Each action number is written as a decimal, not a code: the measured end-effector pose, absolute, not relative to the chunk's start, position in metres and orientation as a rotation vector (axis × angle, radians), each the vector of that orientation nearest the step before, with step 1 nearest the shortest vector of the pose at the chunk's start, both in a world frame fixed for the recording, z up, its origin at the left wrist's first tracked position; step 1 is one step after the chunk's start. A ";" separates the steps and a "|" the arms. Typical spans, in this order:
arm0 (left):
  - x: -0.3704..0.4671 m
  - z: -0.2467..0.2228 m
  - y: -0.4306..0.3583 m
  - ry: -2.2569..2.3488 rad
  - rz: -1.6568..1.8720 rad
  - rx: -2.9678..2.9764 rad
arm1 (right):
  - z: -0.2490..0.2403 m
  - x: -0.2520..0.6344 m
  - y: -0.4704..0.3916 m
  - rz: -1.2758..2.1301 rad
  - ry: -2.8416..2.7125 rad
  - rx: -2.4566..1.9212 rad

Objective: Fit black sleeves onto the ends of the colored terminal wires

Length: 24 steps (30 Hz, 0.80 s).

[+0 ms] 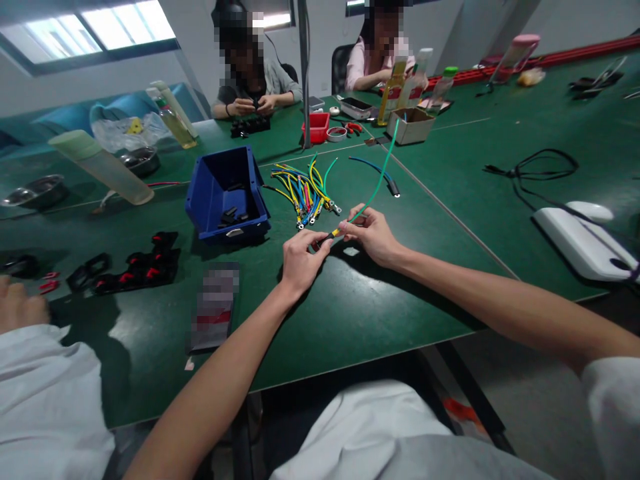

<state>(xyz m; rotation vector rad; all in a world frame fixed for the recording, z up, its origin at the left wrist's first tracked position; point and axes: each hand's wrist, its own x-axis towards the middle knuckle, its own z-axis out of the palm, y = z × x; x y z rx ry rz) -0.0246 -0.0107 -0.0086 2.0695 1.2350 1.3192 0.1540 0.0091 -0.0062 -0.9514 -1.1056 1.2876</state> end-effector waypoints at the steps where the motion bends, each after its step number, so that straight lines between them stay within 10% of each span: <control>1: -0.024 -0.008 -0.011 1.223 1.325 2.088 | -0.006 0.154 0.009 1.309 -1.093 -0.949; 24: -0.022 -0.006 -0.015 1.181 1.362 2.177 | -0.002 0.153 0.002 1.441 -1.133 -0.945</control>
